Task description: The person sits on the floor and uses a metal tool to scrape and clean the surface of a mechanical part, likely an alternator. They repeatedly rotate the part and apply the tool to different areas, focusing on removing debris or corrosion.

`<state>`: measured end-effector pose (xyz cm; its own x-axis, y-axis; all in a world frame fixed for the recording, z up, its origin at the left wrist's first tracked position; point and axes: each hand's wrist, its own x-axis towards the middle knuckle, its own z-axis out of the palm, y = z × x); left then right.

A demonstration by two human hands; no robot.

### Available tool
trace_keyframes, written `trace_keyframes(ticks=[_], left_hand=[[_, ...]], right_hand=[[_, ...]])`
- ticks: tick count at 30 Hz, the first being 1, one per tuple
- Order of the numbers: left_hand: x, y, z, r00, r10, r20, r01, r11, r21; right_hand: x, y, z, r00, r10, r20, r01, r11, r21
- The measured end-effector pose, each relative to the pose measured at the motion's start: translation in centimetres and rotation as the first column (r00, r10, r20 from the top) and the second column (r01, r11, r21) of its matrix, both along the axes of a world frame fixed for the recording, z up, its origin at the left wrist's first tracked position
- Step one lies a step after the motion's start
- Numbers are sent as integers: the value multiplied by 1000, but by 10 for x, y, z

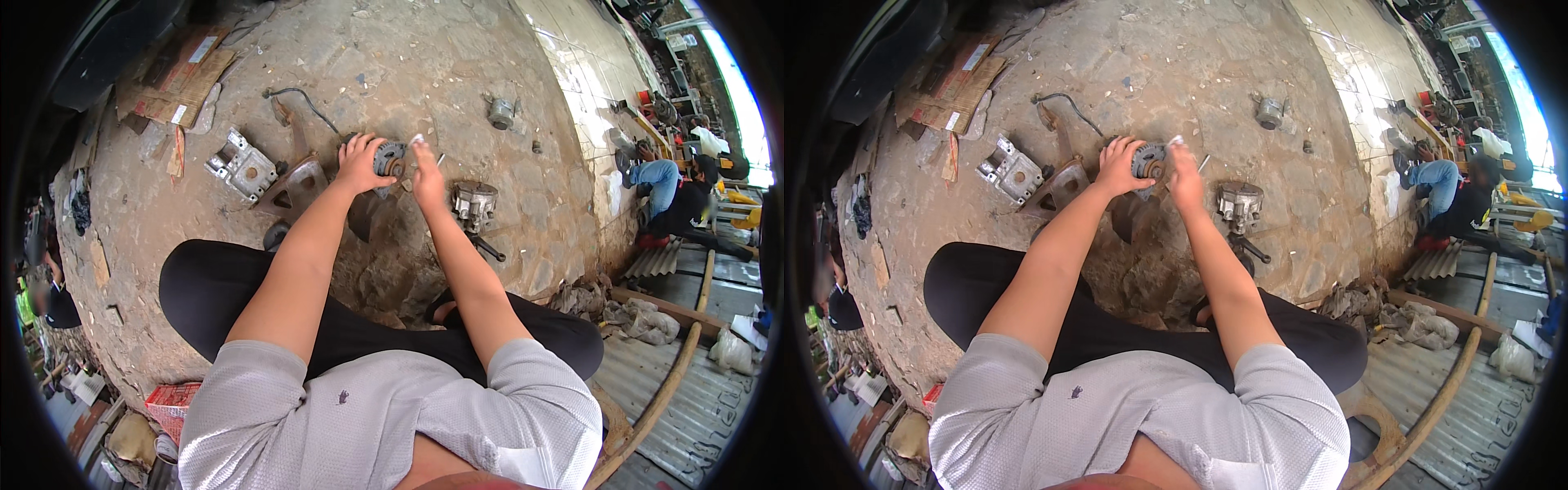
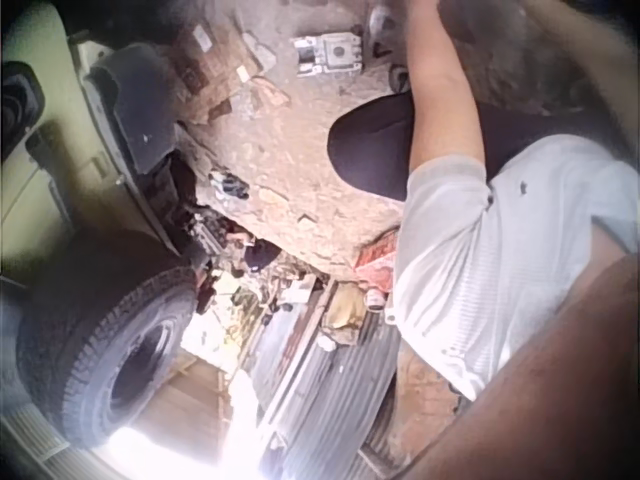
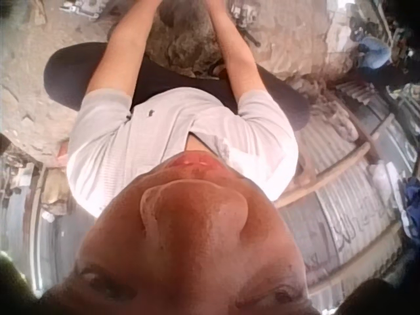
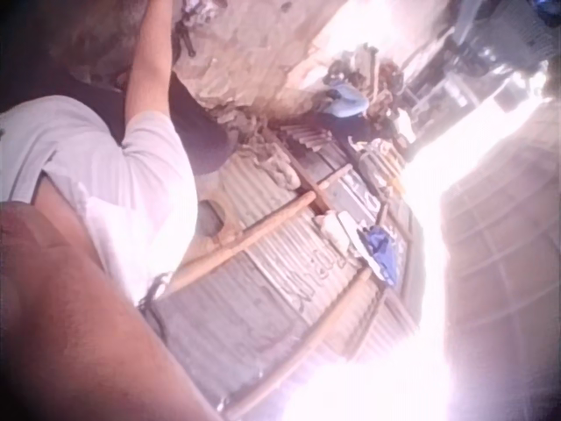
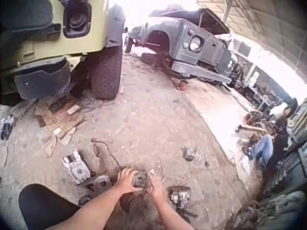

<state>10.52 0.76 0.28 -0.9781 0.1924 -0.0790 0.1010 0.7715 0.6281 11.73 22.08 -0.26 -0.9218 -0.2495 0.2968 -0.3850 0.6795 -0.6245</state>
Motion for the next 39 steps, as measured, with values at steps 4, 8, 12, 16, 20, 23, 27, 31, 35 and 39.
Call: trace_keyframes(ticks=[4,8,12,16,20,23,27,31,35,39], left_hand=[[-2,4,3,999,5,-44,-4,1000,22],[-1,-3,1,1000,3,0,-3,1000,15],[-1,4,3,1000,-12,19,12,1000,12],[-3,1,0,1000,-8,-9,8,1000,14],[0,0,-3,999,9,-36,-8,1000,15],[4,-2,-8,1000,15,-27,-14,1000,17],[-1,2,-5,999,22,-27,-21,999,34],[-1,0,-6,1000,5,-12,-5,999,43],[0,-3,1,1000,-3,21,2,1000,24],[4,2,7,1000,18,3,-18,1000,19]], right_hand=[[0,10,-5,998,-46,40,41,994,103],[-1,-6,14,972,219,-90,-197,960,199],[-4,13,1,995,-43,-85,54,990,131],[0,7,-3,998,-13,68,6,995,101],[1,-2,9,1000,26,-8,-25,994,106],[11,-7,3,997,76,13,-77,988,134],[6,-8,-6,993,-97,-61,100,994,36],[6,-4,-7,998,38,-55,-36,999,37],[-2,-12,7,985,23,-172,-14,998,54],[0,-3,11,977,142,-162,-131,988,75]])
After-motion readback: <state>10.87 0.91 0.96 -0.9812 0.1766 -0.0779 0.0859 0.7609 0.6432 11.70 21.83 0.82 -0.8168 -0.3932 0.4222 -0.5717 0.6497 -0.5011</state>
